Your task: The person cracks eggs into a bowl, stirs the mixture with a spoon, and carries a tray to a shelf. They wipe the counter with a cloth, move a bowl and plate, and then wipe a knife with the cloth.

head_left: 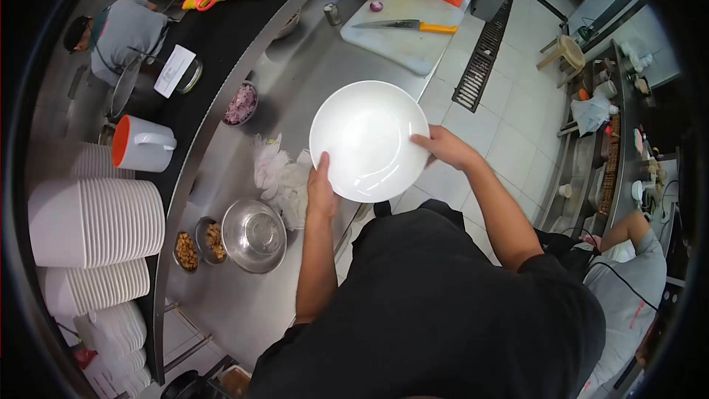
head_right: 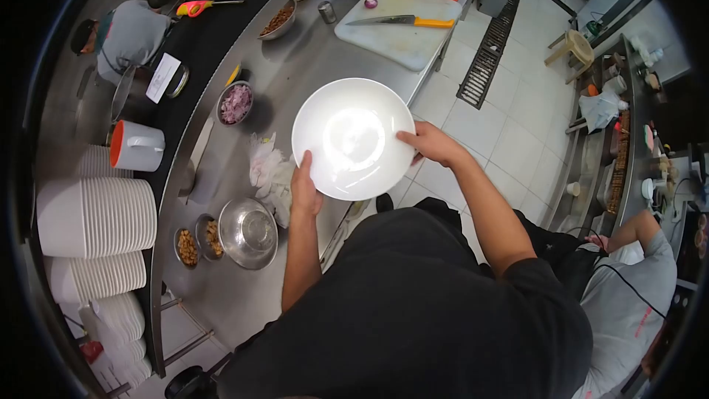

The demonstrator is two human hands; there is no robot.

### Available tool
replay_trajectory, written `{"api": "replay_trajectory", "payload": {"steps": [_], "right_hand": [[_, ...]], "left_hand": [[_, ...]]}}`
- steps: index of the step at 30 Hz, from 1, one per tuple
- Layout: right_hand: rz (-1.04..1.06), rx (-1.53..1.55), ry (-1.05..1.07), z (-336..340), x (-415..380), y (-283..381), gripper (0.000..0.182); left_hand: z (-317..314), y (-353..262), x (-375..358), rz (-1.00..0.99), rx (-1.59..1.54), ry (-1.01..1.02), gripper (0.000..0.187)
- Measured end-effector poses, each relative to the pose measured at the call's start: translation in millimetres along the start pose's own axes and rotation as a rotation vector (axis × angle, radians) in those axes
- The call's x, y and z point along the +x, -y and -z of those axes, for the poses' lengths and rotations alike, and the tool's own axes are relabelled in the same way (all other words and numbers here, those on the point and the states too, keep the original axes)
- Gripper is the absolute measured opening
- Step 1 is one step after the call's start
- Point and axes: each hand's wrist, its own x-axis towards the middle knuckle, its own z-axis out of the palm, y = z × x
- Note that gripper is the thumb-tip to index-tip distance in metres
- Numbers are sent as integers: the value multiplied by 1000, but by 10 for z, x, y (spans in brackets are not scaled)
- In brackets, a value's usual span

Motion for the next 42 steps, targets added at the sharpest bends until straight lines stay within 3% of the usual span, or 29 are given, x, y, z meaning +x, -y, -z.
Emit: {"api": "replay_trajectory", "payload": {"steps": [1,4,7,13,16,21,28,31,34,37,42], "right_hand": [[19,-26,-57,-25,74,6,50],[365,-434,-453,-66,494,-63,69],[232,-489,-537,-146,566,392,84],[241,-593,-580,271,1032,434,87],[199,-594,-515,641,1253,507,87],[265,-551,-448,1244,1625,546,72],[384,-575,-292,1779,2206,341,40],[585,-298,-346,1904,2436,115,31],[301,25,-382,2069,2472,76,26],[319,-37,-399,2385,2534,-218,25],[273,-395,-442,2742,2134,-399,31]], "left_hand": [[-4,-2,29,-1,5,15,59],[-155,-24,146,-65,79,-58,57],[-318,71,269,-86,27,-57,58],[-912,209,474,-130,107,-254,59],[-1218,342,670,-153,171,-238,61],[-1931,392,943,-221,247,-322,62],[-2388,499,1187,-264,126,-423,62],[-2377,529,1239,-165,-30,-459,63],[-2135,606,1317,-125,-196,-569,62],[-1864,522,1351,-124,-290,-649,61],[-1051,382,1727,-213,-416,-683,56]]}}
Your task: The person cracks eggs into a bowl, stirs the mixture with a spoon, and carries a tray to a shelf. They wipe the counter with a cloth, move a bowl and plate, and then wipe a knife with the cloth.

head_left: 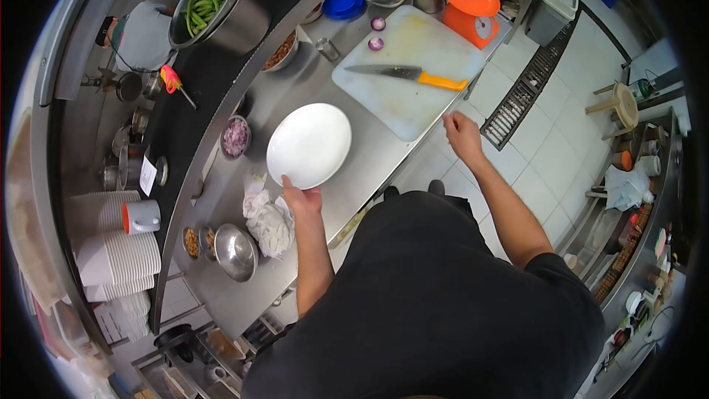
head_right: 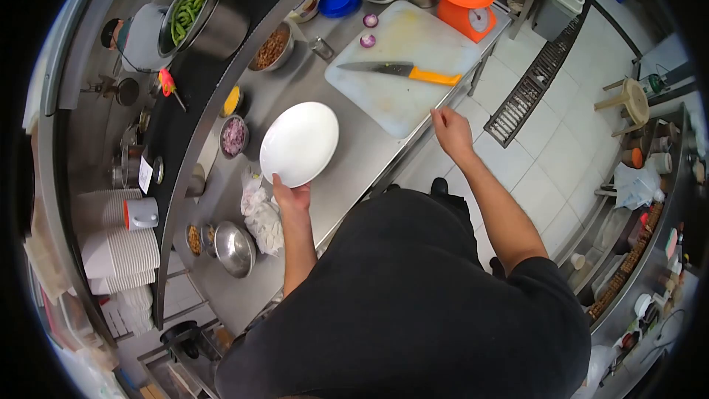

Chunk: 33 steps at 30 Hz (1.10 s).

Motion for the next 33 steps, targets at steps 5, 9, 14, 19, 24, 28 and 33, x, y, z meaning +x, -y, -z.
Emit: {"api": "replay_trajectory", "payload": {"steps": [5,9,14,19,24,28,33], "right_hand": [[-33,-34,10,-61,-347,-138,32],[-97,45,80,-203,-545,63,26],[-30,13,182,-263,-662,176,24],[-21,-40,185,-155,-684,31,24],[-63,-98,182,-18,-628,16,25],[-63,-114,188,-25,-558,61,26],[-10,-241,390,-155,-471,-6,28]], "left_hand": [[-42,-107,727,1,-96,33,57],[-52,-63,1266,18,-216,45,57],[-232,-137,1670,12,-167,-17,55],[-92,-224,1911,159,30,-135,58],[38,-156,1750,117,22,-161,59],[263,-75,1473,28,56,-166,57],[689,-6,1223,-38,220,-184,52]]}}
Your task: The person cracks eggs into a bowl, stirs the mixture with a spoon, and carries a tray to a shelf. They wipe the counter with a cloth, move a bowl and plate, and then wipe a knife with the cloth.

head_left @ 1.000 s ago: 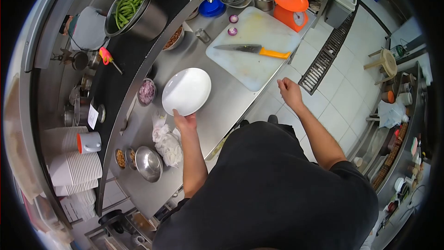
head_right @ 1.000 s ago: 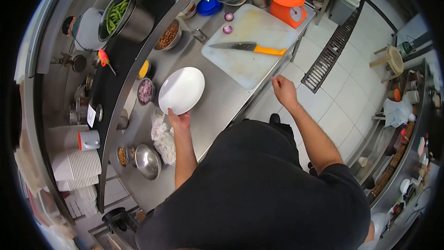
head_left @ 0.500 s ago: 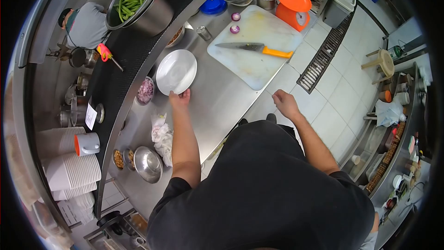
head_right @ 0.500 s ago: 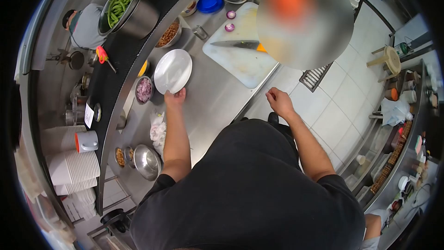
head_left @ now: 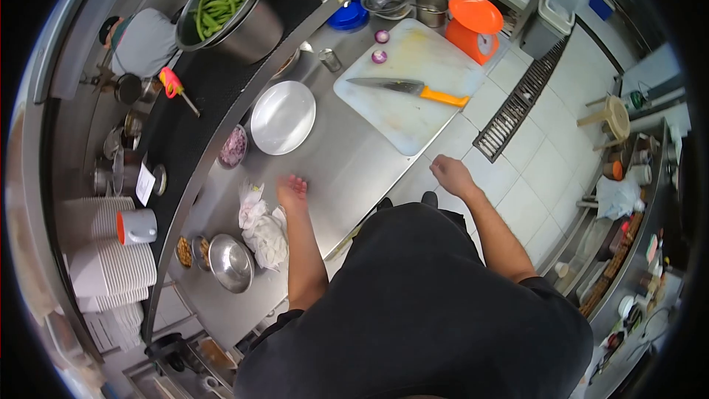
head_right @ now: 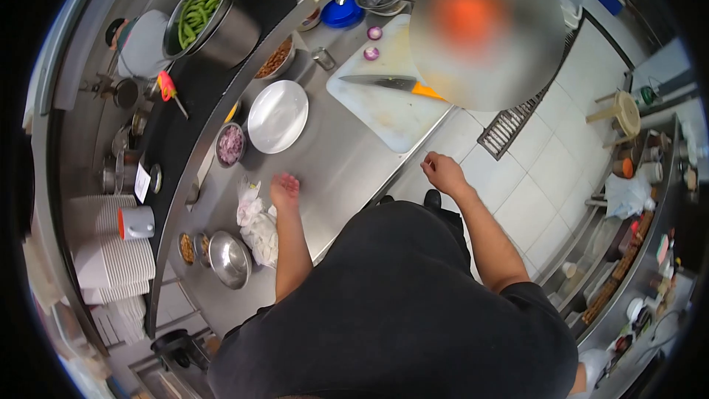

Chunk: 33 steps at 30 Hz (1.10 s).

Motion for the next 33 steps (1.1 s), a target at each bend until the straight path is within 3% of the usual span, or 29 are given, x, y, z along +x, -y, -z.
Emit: {"api": "replay_trajectory", "payload": {"steps": [4,7,10,13,16,18,20,24,29,33], "right_hand": [[78,-230,258,-166,93,-100,36],[84,-299,446,-192,144,-3,43],[163,-359,527,-222,205,59,46],[246,-379,547,-223,236,21,47],[283,-263,659,-19,312,193,47],[395,-126,606,187,376,411,44],[362,65,489,411,450,705,42],[377,-38,285,623,761,806,40],[529,-401,-263,807,1018,707,49],[304,-538,-273,736,1420,265,66]], "left_hand": [[44,53,-519,-47,197,-54,48],[200,185,-613,-214,349,-60,54],[670,215,-436,-1003,1041,-336,68],[838,-122,-895,-674,1451,-687,81],[1151,-84,-1056,-307,1537,-557,85],[1330,84,-1049,-363,1573,-479,86],[1428,177,-1015,-394,1581,-468,87],[1223,162,-982,-284,1563,-499,90],[916,20,-1106,-221,1672,-564,89],[919,-144,-1173,-299,1735,-473,84]]}}
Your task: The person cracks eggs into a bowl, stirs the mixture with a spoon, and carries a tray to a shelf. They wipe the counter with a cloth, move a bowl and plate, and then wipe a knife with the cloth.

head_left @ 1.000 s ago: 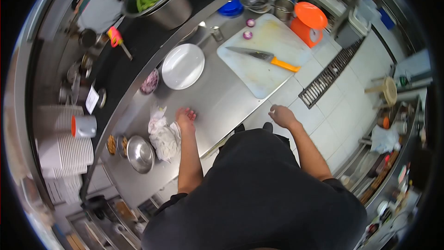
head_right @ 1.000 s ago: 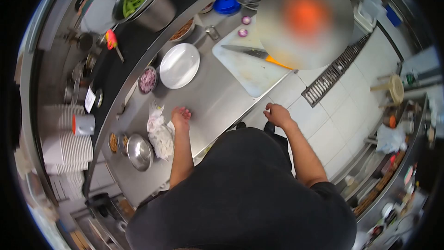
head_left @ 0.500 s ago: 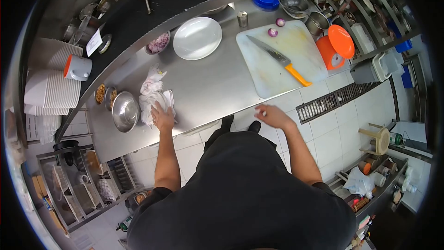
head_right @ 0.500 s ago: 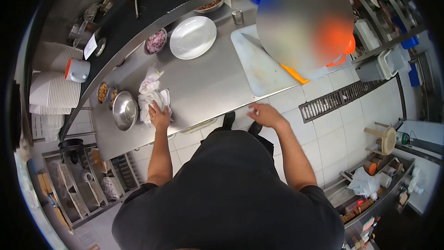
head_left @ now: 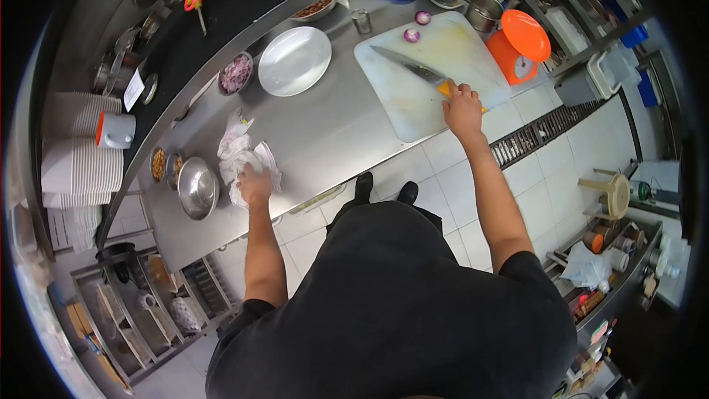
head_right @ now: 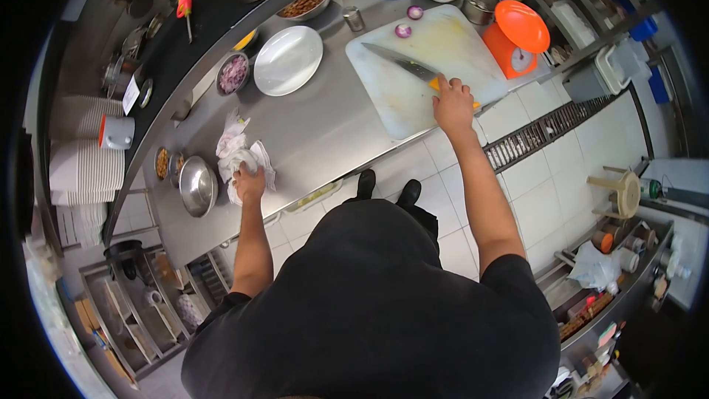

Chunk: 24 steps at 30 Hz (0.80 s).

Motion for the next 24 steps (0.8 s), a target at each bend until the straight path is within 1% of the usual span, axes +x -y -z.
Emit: {"api": "replay_trajectory", "payload": {"steps": [1,2,5,6,9,10,13,15,17,18,20,22,23,24], "right_hand": [[27,-36,5,-46,38,-63,65],[56,-71,13,-63,66,-78,63],[112,-141,39,-168,122,-127,60],[124,-161,47,-191,103,-146,59],[168,-206,82,-211,24,-195,60],[200,-168,-3,-188,-101,-196,57],[75,65,31,173,-575,-195,53],[-76,74,26,349,-896,-302,48],[-185,19,-41,282,-1095,-588,44],[-243,-20,-44,344,-1083,-673,43],[-376,-97,-45,433,-1165,-794,41],[-375,-94,-59,365,-1171,-846,41],[-374,-92,-75,386,-1133,-795,42],[-400,-106,21,363,-1106,-681,43]], "left_hand": [[31,36,16,-42,4,-11,83],[74,47,30,-65,-46,-20,87],[170,83,-9,-126,-29,-66,98],[118,138,20,-99,-8,-89,116],[-168,316,160,-71,-21,-212,130],[-218,374,236,-48,-75,-103,138],[-207,302,245,29,-103,67,138],[-317,319,207,-10,-104,-43,128],[-382,302,155,-36,-109,-130,121],[-436,266,92,-61,-106,-231,112],[-495,192,34,-50,-107,-262,111],[-479,107,14,-53,-66,-308,106],[-445,77,16,-53,-57,-297,106],[-403,57,24,-53,-49,-286,105]]}}
